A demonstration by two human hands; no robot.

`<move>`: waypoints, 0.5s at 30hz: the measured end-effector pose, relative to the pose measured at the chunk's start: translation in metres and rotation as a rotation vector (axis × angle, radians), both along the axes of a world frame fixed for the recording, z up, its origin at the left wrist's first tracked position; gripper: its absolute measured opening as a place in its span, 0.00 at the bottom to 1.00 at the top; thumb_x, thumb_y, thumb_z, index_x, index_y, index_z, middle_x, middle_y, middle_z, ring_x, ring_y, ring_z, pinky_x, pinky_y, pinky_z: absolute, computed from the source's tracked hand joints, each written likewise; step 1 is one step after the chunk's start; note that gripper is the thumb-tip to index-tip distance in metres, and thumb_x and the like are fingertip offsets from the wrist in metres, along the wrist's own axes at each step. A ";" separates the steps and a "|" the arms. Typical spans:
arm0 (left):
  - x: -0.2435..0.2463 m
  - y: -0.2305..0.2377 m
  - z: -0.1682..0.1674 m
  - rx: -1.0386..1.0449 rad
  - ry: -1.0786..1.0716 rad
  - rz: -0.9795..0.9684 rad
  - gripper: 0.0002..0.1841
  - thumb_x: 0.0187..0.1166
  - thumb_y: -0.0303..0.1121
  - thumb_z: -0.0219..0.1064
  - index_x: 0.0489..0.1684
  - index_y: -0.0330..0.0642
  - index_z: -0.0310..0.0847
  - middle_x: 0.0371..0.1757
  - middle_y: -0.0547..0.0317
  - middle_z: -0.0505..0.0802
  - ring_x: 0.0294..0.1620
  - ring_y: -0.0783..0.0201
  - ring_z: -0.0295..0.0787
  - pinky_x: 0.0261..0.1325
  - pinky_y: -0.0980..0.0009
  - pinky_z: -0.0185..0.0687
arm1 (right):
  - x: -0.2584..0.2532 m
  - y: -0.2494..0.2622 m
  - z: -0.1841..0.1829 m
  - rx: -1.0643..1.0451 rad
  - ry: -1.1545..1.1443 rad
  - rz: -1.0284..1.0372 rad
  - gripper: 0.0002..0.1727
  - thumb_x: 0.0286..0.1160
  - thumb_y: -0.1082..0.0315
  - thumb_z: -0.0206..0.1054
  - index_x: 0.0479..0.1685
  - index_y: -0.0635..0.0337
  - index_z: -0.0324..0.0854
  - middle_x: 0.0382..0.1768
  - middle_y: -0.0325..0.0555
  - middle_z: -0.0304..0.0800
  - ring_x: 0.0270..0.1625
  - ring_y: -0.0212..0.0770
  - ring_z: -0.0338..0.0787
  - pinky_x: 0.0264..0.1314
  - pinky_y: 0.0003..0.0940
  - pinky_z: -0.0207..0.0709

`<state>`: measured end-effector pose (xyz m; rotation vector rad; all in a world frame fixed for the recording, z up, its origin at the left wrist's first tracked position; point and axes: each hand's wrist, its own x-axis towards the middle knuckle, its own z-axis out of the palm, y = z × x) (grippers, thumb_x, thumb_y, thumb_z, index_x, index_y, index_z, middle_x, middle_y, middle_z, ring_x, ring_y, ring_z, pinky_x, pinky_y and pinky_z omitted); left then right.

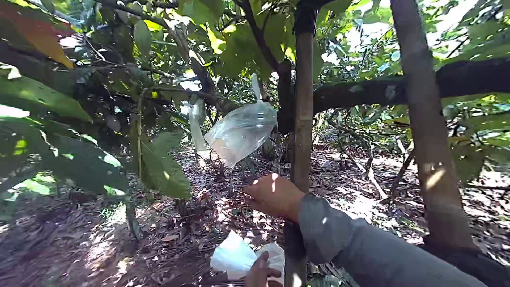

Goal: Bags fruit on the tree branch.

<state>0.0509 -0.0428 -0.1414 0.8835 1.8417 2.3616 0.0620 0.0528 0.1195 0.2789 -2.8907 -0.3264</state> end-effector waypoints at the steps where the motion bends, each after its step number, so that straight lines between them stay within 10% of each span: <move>1: -0.015 -0.008 0.012 0.001 -0.014 0.053 0.28 0.94 0.37 0.36 0.70 0.24 0.76 0.52 0.42 0.93 0.39 0.59 0.94 0.46 0.60 0.92 | 0.000 -0.003 -0.001 0.006 0.000 0.004 0.22 0.91 0.54 0.54 0.65 0.62 0.82 0.56 0.65 0.89 0.63 0.68 0.87 0.64 0.70 0.75; 4: -0.069 -0.040 0.056 -0.028 0.101 0.275 0.19 0.92 0.34 0.49 0.54 0.30 0.86 0.36 0.51 0.95 0.30 0.62 0.94 0.39 0.62 0.93 | -0.002 -0.009 -0.004 0.036 -0.018 -0.004 0.22 0.90 0.53 0.55 0.65 0.60 0.83 0.58 0.63 0.89 0.64 0.67 0.88 0.64 0.70 0.76; 8: -0.073 -0.077 0.105 -0.056 0.171 0.275 0.18 0.90 0.35 0.55 0.64 0.30 0.83 0.42 0.51 0.95 0.37 0.63 0.95 0.46 0.63 0.94 | -0.003 -0.009 0.004 -0.030 0.098 0.109 0.21 0.91 0.54 0.54 0.60 0.60 0.85 0.52 0.62 0.91 0.60 0.66 0.89 0.63 0.70 0.75; 13: -0.022 -0.048 0.076 -0.470 0.266 -0.101 0.25 0.82 0.41 0.67 0.73 0.35 0.79 0.52 0.51 0.94 0.47 0.64 0.93 0.55 0.62 0.90 | -0.026 0.020 -0.012 -0.205 0.571 0.465 0.17 0.85 0.58 0.58 0.45 0.59 0.90 0.36 0.51 0.92 0.39 0.51 0.93 0.43 0.56 0.84; 15: -0.008 -0.017 0.051 -0.588 0.194 -0.283 0.26 0.79 0.44 0.73 0.72 0.40 0.79 0.51 0.50 0.94 0.44 0.61 0.93 0.51 0.59 0.91 | -0.025 0.032 -0.013 -0.305 0.629 0.500 0.14 0.83 0.61 0.63 0.38 0.60 0.90 0.27 0.42 0.88 0.28 0.35 0.85 0.31 0.35 0.79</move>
